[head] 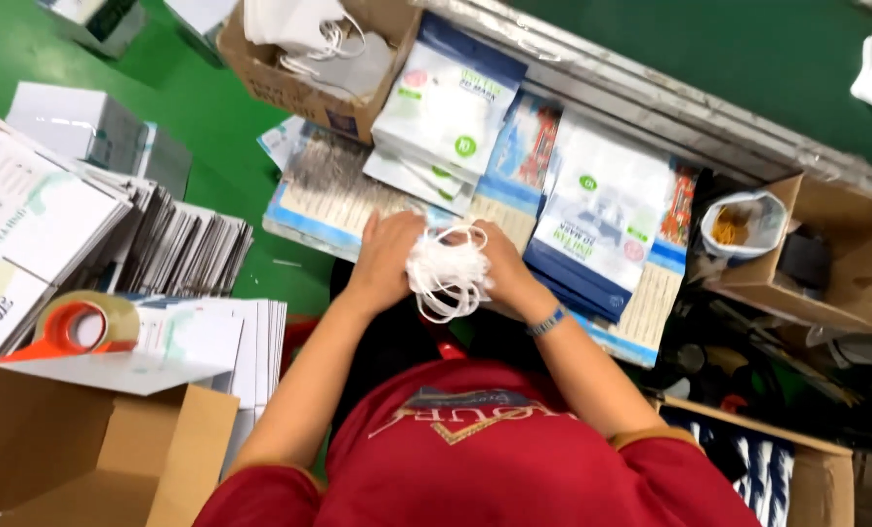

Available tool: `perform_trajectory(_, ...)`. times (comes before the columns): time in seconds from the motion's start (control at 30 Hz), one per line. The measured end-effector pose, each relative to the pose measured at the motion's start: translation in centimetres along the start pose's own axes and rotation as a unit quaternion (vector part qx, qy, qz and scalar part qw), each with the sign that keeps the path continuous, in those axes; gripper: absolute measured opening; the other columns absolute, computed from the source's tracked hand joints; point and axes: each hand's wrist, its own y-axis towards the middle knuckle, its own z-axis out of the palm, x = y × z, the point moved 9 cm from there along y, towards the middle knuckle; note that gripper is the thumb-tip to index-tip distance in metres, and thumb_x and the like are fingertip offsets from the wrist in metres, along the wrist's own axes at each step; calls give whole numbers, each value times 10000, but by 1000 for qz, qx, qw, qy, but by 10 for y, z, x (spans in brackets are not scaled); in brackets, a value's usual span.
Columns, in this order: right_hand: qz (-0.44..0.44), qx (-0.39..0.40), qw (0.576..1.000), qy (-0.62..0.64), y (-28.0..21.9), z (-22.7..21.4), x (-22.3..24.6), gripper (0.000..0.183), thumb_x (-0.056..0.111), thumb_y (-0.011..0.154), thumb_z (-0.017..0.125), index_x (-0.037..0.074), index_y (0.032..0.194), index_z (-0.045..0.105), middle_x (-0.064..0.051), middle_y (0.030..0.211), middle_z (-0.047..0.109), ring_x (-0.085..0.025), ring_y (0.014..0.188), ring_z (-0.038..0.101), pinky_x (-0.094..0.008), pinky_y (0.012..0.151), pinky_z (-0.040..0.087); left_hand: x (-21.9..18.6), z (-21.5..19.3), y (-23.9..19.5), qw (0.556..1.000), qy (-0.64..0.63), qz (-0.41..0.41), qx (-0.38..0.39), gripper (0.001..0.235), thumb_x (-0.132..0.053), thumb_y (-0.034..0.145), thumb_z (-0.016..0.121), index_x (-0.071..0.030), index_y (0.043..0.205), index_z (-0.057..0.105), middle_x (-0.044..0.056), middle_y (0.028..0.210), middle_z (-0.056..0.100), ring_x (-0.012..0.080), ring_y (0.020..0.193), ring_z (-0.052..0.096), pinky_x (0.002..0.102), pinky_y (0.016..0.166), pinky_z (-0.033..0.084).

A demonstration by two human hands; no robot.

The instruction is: Package face masks into sleeves and boxes.

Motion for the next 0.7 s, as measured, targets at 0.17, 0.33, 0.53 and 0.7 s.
perform_trajectory(0.17,76,66,992,-78,-5,21,-34,497,386,711,876,116,1095,713,-137,965,703,-285,944,668,-375,838,528,35,35,-5,977,50,-137,157,294,-316,974,728,-139,1198,660,65,1181,712,259,1178,634,430,980,463)
perform_trajectory(0.33,66,33,991,108,-23,-2,-12,546,309,752,869,55,1185,654,-93,1088,727,-223,1016,699,-349,913,551,-35,-24,16,879,-424,-207,75,585,-143,695,815,-83,1241,615,35,1049,679,137,1006,663,306,911,541)
perform_trajectory(0.53,71,68,976,193,-60,-51,4,345,157,791,856,68,1098,727,-72,1040,743,-218,964,702,-347,878,566,-90,-22,13,906,-409,-53,98,307,-87,955,708,-3,1248,669,109,1160,732,186,1085,671,356,979,525)
perform_trajectory(0.7,136,-56,988,47,-106,-147,-54,153,213,944,737,101,1043,764,-62,1008,746,-190,913,723,-314,795,591,-93,-40,41,806,-545,-66,222,344,-159,964,722,36,1246,685,165,1207,728,287,1139,674,416,1027,527)
